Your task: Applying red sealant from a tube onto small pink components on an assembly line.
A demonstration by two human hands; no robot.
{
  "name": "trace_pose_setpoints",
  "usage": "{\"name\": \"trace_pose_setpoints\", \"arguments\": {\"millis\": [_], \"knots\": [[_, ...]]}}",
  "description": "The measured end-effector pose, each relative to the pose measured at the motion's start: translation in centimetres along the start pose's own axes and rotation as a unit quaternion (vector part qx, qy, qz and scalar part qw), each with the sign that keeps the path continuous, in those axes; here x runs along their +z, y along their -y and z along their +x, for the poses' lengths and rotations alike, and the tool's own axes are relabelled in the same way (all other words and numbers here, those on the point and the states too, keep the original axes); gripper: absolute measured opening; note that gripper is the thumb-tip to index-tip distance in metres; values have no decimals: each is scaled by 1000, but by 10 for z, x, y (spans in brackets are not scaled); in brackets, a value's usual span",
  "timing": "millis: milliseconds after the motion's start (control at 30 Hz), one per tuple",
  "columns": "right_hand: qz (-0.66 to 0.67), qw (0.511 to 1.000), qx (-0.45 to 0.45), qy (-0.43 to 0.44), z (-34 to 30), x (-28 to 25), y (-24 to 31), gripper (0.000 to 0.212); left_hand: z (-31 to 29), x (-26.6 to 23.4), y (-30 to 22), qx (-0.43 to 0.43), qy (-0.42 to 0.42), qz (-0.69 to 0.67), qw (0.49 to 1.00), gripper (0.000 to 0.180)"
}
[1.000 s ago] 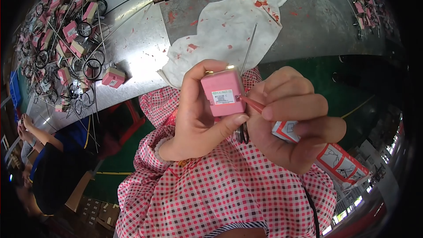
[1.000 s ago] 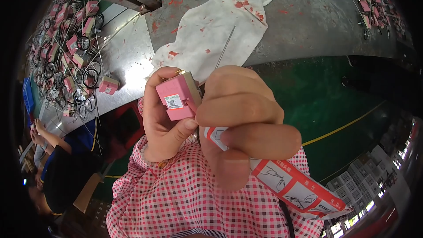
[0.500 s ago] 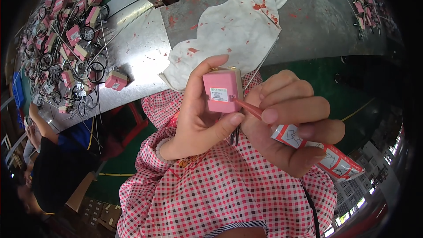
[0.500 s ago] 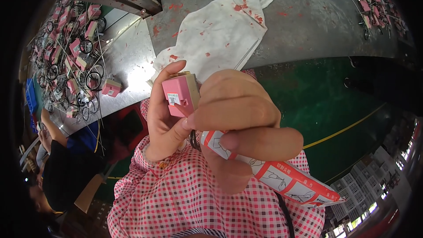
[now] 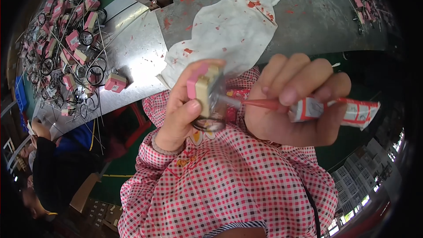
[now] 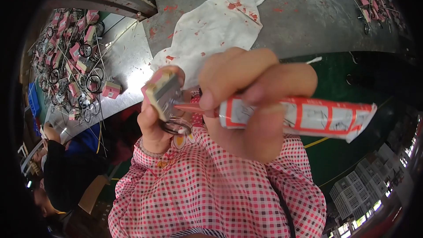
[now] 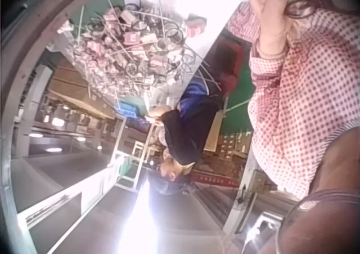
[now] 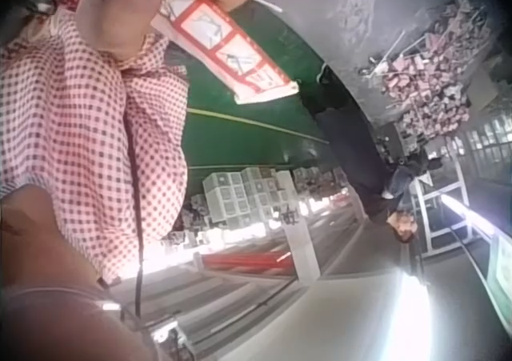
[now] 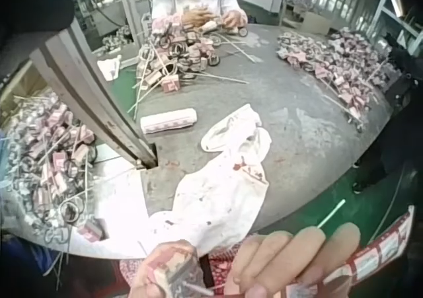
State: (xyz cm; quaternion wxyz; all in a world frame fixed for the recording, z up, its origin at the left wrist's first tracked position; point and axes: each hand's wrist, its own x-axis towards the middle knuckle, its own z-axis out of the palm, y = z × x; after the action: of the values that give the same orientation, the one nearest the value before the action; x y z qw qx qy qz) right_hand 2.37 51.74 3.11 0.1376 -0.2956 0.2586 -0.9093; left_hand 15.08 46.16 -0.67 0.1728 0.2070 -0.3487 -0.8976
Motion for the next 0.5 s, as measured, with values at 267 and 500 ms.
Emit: {"name": "trace_pose_setpoints", "arguments": {"millis": [267, 500], "knots": [[9, 993, 118, 19, -1, -4, 4, 23, -4, 7, 9, -21, -39, -20, 999, 84], [17, 987, 158, 22, -5, 2, 3, 24, -5, 12, 3, -46, -4, -45, 998, 83]]}}
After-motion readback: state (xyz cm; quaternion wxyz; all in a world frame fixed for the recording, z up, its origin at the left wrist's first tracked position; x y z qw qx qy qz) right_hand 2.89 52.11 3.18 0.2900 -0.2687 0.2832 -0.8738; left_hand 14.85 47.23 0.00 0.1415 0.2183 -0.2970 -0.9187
